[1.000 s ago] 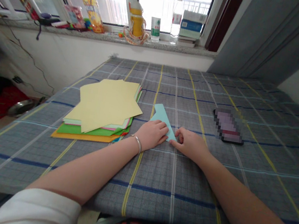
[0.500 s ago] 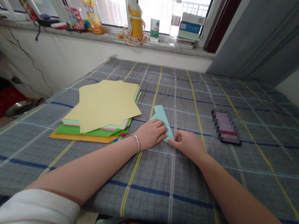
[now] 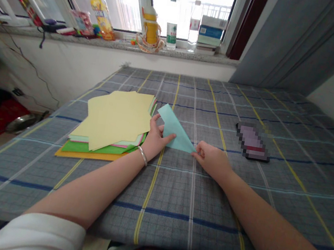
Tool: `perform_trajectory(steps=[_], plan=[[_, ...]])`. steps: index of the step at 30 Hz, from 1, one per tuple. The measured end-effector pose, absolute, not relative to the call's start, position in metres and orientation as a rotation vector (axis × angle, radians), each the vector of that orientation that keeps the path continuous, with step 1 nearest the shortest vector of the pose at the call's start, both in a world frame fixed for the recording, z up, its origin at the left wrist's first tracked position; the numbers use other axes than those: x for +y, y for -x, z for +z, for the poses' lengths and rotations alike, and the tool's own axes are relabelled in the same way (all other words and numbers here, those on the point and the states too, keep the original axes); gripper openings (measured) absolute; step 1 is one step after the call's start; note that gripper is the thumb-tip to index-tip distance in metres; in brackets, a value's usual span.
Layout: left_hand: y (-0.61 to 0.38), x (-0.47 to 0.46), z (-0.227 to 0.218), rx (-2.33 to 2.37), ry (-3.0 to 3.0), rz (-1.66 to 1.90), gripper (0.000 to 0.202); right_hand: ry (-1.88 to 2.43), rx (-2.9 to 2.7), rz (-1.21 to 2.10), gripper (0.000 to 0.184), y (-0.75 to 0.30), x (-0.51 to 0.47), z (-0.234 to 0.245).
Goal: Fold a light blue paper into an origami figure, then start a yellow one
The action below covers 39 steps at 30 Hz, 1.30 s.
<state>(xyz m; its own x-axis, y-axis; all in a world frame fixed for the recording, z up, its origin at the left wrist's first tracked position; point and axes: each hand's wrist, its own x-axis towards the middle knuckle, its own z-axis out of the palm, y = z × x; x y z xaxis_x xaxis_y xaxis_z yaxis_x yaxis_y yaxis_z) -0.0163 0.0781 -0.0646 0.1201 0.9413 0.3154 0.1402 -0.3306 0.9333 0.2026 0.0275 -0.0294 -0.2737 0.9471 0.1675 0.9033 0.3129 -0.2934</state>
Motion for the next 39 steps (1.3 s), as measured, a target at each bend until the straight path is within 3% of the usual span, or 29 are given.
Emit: perform_trajectory(steps=[4,8,13,17,23,28,39], plan=[[0.017,0.07,-0.054,1.101,-1.831,1.221,0.055,1.696,-2.23,-0.062,0.012,-0.209,0.031,-0.029],[0.019,0.061,-0.04,0.799,-2.366,0.919,0.031,1.725,-2.184,-0.119,0.011,-0.216,0.036,-0.03],[0.015,0.054,-0.035,0.482,-2.819,0.501,0.055,1.667,-2.203,-0.058,0.011,-0.22,0.044,-0.034],[0.008,0.05,-0.037,0.453,-2.934,0.283,0.058,1.491,-2.27,0.068,0.017,-0.225,0.054,-0.042],[0.006,0.045,-0.035,0.46,-2.975,0.275,0.051,1.272,-2.349,0.193,0.035,-0.227,0.064,-0.055],[0.0,0.033,-0.032,0.573,-3.035,0.253,0.059,1.261,-2.399,0.301,0.045,-0.226,0.063,-0.059],[-0.012,0.025,-0.036,0.605,-2.996,0.226,0.054,1.134,-2.241,0.65,0.053,-0.226,0.064,-0.059]])
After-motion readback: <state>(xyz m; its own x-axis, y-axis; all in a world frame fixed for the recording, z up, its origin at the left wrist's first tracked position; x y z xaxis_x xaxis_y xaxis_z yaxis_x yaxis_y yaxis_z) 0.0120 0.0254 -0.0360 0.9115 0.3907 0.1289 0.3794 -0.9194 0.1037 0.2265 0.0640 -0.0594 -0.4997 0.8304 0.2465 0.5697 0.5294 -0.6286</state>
